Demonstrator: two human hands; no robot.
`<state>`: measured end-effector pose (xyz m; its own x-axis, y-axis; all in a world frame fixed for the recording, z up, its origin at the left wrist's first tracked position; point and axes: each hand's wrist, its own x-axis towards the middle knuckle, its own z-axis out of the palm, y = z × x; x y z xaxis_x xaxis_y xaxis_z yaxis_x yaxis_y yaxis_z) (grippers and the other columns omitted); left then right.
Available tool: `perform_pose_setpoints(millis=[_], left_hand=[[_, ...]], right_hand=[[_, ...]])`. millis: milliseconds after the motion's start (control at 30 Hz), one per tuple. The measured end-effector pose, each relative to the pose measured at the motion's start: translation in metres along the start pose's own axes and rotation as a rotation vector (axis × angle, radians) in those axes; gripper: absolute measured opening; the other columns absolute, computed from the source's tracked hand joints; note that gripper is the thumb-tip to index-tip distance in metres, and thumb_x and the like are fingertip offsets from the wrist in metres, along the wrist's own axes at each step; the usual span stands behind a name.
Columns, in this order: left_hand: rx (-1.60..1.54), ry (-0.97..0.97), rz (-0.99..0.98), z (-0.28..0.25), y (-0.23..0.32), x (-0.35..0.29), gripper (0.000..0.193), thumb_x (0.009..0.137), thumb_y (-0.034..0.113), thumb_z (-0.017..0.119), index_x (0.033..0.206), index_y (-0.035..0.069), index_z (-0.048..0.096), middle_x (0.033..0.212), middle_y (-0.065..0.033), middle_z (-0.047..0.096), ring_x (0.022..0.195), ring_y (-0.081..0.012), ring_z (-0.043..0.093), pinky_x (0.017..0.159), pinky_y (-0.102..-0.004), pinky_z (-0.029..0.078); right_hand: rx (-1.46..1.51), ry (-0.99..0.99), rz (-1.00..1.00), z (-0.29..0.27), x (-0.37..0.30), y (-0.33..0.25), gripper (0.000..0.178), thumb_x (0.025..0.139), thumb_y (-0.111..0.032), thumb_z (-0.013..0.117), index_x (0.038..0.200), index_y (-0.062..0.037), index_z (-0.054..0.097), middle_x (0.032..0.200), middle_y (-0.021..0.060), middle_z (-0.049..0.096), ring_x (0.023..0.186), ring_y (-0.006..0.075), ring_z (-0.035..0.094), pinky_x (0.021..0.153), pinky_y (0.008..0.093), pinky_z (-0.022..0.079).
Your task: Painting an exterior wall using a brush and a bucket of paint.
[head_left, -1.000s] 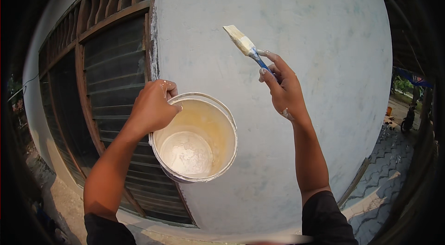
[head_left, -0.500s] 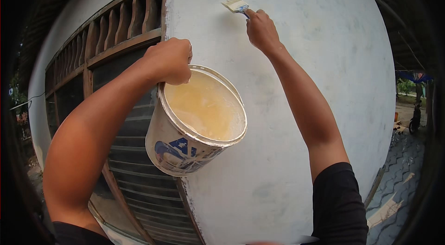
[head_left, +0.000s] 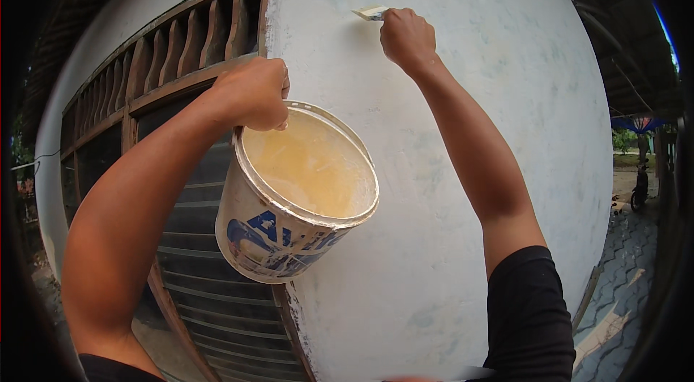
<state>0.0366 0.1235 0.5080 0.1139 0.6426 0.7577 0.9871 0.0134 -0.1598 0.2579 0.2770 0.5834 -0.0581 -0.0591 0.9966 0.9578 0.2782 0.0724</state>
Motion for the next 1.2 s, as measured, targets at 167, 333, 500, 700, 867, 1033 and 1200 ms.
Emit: perform_pose_setpoints(millis=[167, 333, 500, 700, 867, 1033, 1200], left_hand=[[-0.015, 0.080, 0.075, 0.011, -0.002, 0.010, 0.029, 0.069, 0.008, 0.087, 0.092, -0.003, 0.072, 0.092, -0.0209, 0.073, 0.088, -0.0328, 0.072, 0.075, -0.0412, 0.055], [-0.067, 0.110, 0.038, 0.015, -0.026, 0.011, 0.023, 0.067, 0.005, 0.086, 0.081, -0.005, 0.071, 0.080, -0.0208, 0.072, 0.077, -0.0299, 0.071, 0.069, -0.0400, 0.054], [-0.028, 0.053, 0.043, 0.011, -0.022, 0.018, 0.030, 0.071, 0.008, 0.087, 0.093, -0.004, 0.072, 0.097, -0.0241, 0.075, 0.095, -0.0359, 0.074, 0.080, -0.0419, 0.056], [-0.021, 0.039, 0.073, 0.014, -0.014, 0.031, 0.028, 0.072, 0.008, 0.087, 0.092, -0.004, 0.073, 0.097, -0.0247, 0.075, 0.094, -0.0356, 0.075, 0.079, -0.0420, 0.057], [-0.019, 0.067, 0.060, 0.018, -0.028, 0.030, 0.026, 0.072, 0.007, 0.087, 0.091, -0.004, 0.074, 0.096, -0.0244, 0.075, 0.093, -0.0362, 0.075, 0.078, -0.0426, 0.057], [-0.020, 0.087, 0.070, 0.020, -0.022, 0.032, 0.023, 0.071, 0.005, 0.085, 0.089, -0.003, 0.075, 0.096, -0.0235, 0.076, 0.094, -0.0365, 0.075, 0.079, -0.0433, 0.057], [-0.013, 0.108, 0.071, 0.019, -0.009, 0.028, 0.022, 0.071, 0.004, 0.082, 0.091, -0.001, 0.076, 0.098, -0.0214, 0.076, 0.095, -0.0354, 0.075, 0.082, -0.0428, 0.058]], right_hand=[[-0.083, 0.150, 0.007, 0.023, 0.018, 0.037, 0.014, 0.082, 0.004, 0.059, 0.083, -0.0001, 0.072, 0.088, 0.0205, 0.073, 0.083, 0.0381, 0.075, 0.067, 0.0462, 0.059], [-0.070, -0.141, -0.014, -0.010, -0.038, -0.015, 0.018, 0.085, 0.000, 0.057, 0.090, -0.0019, 0.074, 0.092, 0.0192, 0.074, 0.085, 0.0391, 0.072, 0.071, 0.0485, 0.058], [-0.106, -0.064, 0.074, -0.034, 0.004, -0.003, 0.019, 0.084, -0.001, 0.059, 0.091, -0.0043, 0.076, 0.087, 0.0173, 0.074, 0.080, 0.0377, 0.071, 0.069, 0.0461, 0.058], [-0.304, -0.005, -0.022, -0.007, 0.032, 0.030, 0.010, 0.079, 0.002, 0.065, 0.084, -0.0011, 0.073, 0.088, 0.0167, 0.075, 0.082, 0.0347, 0.076, 0.066, 0.0440, 0.060], [-0.340, -0.227, -0.123, -0.046, -0.005, -0.018, 0.011, 0.078, 0.002, 0.066, 0.085, -0.0028, 0.073, 0.089, 0.0144, 0.076, 0.080, 0.0330, 0.075, 0.066, 0.0434, 0.059], [-0.299, -0.170, -0.025, -0.072, 0.022, -0.021, 0.011, 0.081, -0.002, 0.060, 0.085, -0.0007, 0.070, 0.088, 0.0174, 0.074, 0.078, 0.0383, 0.072, 0.065, 0.0465, 0.056], [-0.343, -0.024, -0.041, -0.021, 0.054, -0.001, 0.014, 0.080, 0.001, 0.067, 0.086, -0.0058, 0.076, 0.087, 0.0119, 0.076, 0.080, 0.0313, 0.076, 0.064, 0.0422, 0.059]])
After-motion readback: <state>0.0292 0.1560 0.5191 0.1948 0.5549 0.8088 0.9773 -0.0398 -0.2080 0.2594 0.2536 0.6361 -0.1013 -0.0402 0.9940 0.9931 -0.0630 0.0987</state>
